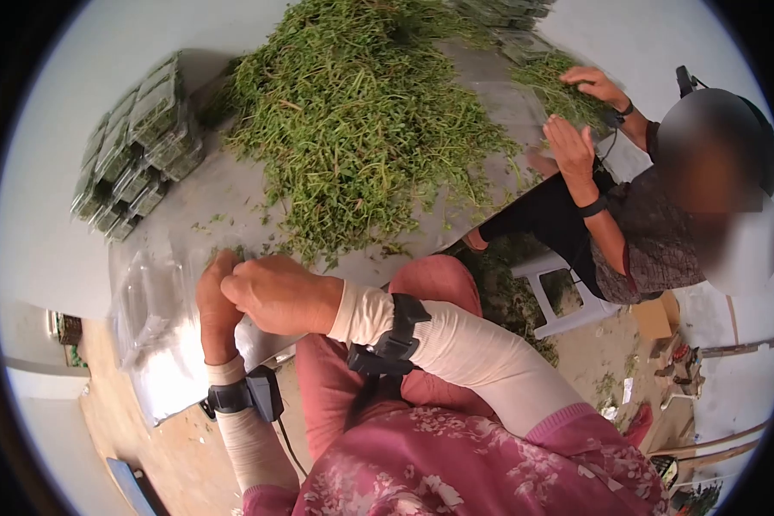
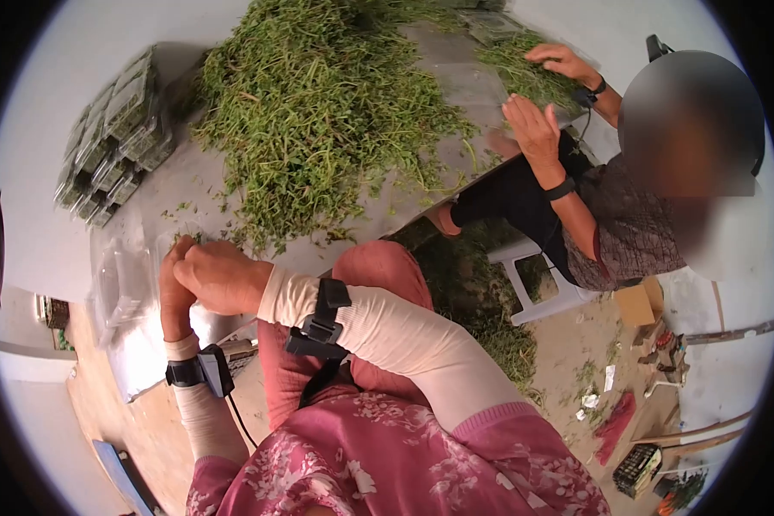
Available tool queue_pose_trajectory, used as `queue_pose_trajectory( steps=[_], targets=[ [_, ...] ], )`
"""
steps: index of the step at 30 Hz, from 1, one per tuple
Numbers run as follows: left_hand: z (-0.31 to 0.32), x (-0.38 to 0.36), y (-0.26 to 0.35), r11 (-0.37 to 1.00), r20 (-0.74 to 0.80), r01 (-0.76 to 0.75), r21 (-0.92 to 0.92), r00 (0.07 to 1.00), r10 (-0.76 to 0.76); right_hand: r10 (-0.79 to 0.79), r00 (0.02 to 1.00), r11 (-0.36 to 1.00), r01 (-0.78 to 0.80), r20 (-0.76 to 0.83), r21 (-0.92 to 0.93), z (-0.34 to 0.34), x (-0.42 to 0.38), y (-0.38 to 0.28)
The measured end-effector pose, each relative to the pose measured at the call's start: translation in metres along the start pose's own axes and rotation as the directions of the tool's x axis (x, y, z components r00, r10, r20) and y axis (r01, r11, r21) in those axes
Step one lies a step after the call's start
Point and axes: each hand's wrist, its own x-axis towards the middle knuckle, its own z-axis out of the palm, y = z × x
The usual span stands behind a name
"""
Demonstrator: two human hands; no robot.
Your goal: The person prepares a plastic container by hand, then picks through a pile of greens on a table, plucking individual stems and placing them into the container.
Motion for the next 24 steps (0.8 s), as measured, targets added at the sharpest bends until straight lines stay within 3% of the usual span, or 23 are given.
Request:
queue_pose_trajectory(
  steps=[17, 21, 24],
  targets=[
    [-0.002, 0.0, 0.009, 0.978, 0.0, -0.005, 0.209, 1.0, 0.005, -0.012, 0.997, 0.999, 0.014, -0.075, 0.029, -0.009, 0.001, 0.012],
    [-0.006, -0.001, 0.008, 0.994, -0.063, -0.003, 0.108, 0.998, 0.01, -0.065, 0.988, 0.998, 0.066, -0.141, -0.002, -0.032, -0.001, 0.027],
    [-0.012, -0.01, 0.018, 0.999, -0.188, -0.018, 0.049, 0.982, 0.027, 0.123, 0.971, 0.991, -0.13, -0.205, -0.018, -0.079, -0.001, 0.037]
  ],
)
